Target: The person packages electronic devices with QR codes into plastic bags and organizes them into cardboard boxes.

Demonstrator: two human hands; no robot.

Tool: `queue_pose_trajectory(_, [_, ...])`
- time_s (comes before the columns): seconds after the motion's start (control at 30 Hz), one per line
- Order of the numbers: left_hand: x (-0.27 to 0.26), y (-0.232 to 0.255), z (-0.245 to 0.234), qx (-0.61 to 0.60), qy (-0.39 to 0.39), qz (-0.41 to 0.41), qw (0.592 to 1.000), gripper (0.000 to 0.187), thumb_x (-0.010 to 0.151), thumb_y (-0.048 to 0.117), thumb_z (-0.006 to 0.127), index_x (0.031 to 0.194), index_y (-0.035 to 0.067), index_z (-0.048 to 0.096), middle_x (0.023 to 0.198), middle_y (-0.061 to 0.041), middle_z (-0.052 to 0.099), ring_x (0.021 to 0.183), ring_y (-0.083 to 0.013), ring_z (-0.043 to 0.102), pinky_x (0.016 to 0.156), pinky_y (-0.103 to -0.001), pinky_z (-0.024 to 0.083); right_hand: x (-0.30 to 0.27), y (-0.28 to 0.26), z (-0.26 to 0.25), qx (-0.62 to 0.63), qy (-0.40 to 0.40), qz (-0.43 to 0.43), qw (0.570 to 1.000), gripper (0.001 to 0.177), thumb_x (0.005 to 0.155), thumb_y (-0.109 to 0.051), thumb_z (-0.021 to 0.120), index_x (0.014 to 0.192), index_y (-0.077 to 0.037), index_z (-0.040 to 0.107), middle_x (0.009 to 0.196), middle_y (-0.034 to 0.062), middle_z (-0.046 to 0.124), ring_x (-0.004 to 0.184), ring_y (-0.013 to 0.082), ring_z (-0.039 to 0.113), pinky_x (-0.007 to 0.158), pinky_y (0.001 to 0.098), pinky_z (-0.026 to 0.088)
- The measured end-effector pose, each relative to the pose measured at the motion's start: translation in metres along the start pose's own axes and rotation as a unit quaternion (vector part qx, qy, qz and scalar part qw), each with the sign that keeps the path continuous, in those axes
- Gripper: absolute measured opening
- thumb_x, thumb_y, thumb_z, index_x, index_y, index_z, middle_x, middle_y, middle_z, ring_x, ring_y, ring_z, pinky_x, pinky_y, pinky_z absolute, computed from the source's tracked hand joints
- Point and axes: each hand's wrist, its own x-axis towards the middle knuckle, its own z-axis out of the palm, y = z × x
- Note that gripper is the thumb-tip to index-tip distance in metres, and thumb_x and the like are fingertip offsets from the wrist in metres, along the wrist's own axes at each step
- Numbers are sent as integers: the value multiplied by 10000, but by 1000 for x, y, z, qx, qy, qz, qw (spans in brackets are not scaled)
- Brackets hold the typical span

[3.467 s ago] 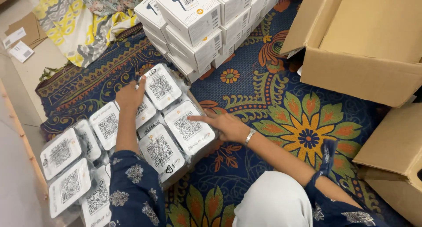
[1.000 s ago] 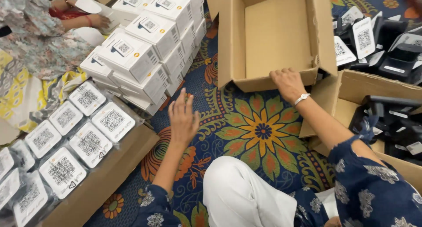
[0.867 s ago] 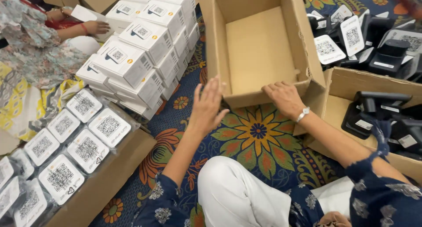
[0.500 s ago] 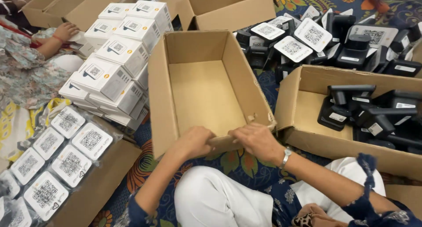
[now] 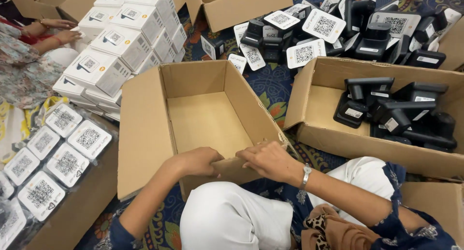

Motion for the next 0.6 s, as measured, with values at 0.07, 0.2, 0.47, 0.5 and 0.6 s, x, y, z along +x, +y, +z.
queue_pose_trajectory(0.07, [16, -15, 20, 7, 11, -17, 1000, 477, 792, 272, 756, 1232, 93, 713, 1061, -180, 752, 1020, -329, 720, 914, -419, 549, -2, 2, 22, -12, -16, 12, 1000, 286, 913, -272, 681, 1131, -93, 632, 858, 76, 709, 806, 295, 712, 633, 434, 525])
queue_pose_trajectory(0.2, [41, -54, 52, 72, 33, -60, 995, 523, 764, 225, 803, 1273, 167, 700, 1130, -142, 740, 1093, -309, 692, 949, -417, 532, 10, -2, 52, -17, -70, 64, 995, 247, 936, -275, 669, 1097, -99, 606, 874, 86, 703, 780, 334, 692, 610, 458, 515])
queue_pose_trajectory(0.47, [67, -165, 116, 126, 20, -140, 982, 603, 775, 67, 728, 1335, 288, 690, 1229, -95, 719, 1183, -275, 662, 1001, -420, 520, 16, 24, 90, -27, -102, -28, 994, 566, 637, -332, 842, 1119, -107, 650, 916, 112, 721, 911, 341, 687, 807, 485, 518])
queue_pose_trajectory(0.5, [69, -176, 124, 131, 63, -110, 983, 539, 829, 71, 675, 1327, 274, 717, 1230, -105, 731, 1181, -283, 671, 1002, -423, 519, 11, 34, 92, -75, -150, 4, 986, 709, 481, -381, 916, 1100, -120, 689, 939, 118, 723, 937, 346, 682, 850, 484, 510])
queue_pose_trajectory(0.6, [37, -132, 93, 146, 100, -78, 981, 603, 750, 89, 779, 1327, 229, 670, 1240, -123, 697, 1199, -298, 637, 1019, -411, 502, -11, 62, 94, -92, -128, 18, 987, 428, 624, -373, 900, 916, -100, 747, 830, 132, 725, 934, 342, 684, 776, 451, 556])
